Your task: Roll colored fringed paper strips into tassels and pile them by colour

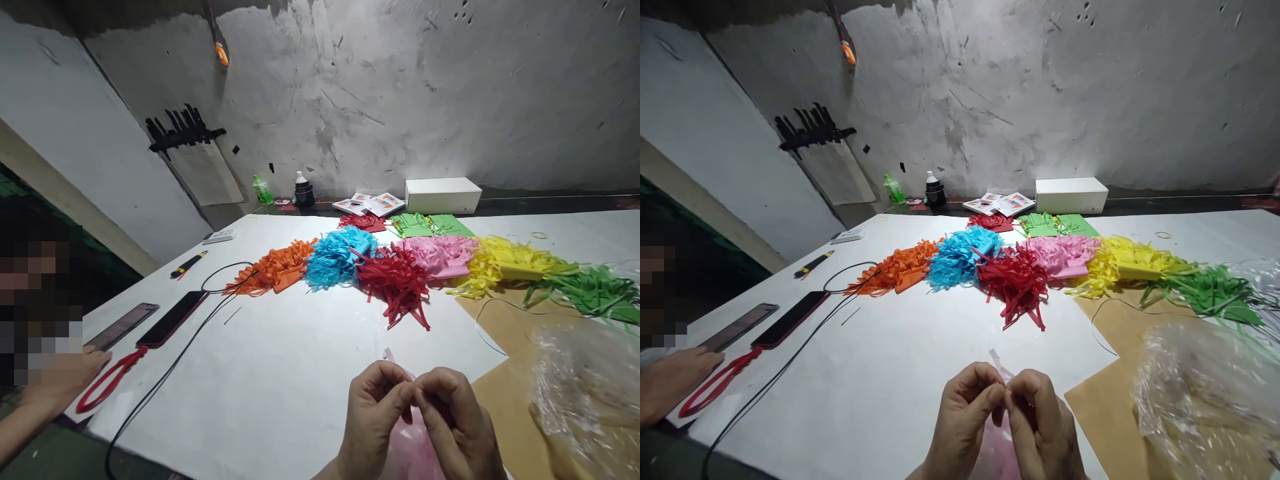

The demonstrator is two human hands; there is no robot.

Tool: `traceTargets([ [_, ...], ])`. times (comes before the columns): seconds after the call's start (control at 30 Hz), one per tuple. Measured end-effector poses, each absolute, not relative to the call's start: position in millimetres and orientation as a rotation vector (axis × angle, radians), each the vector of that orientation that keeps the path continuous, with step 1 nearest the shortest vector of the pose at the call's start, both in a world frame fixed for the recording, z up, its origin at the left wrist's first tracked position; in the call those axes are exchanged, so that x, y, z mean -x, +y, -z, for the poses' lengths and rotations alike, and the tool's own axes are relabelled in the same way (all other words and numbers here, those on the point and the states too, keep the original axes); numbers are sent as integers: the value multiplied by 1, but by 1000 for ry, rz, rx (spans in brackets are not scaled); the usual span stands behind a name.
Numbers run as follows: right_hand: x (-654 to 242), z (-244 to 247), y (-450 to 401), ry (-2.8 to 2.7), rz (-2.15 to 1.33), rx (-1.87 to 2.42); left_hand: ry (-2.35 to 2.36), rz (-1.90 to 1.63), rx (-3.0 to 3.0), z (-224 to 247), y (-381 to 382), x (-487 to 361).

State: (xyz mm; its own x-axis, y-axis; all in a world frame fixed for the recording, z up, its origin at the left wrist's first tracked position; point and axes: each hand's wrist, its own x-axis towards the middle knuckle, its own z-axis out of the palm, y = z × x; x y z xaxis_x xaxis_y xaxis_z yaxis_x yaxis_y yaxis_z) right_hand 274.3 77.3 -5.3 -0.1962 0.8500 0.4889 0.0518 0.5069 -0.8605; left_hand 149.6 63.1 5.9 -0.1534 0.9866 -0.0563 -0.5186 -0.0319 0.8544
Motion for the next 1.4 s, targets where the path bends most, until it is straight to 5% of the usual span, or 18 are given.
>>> traceTargets([
  [0.3,-276,-3,89,-1801,-758,737,1014,-1562,-818,-8,65,-131],
  [0.77,-270,10,82,-1622,-1067,715,896,-1551,-803,-9,60,-142],
  [1.13,-278,1,91,-1857,-364,723,838,-1475,-567,0,61,-135],
  [1.4,-294,-14,102,-2033,-763,522,854,-1354,-735,-2,60,-123],
])
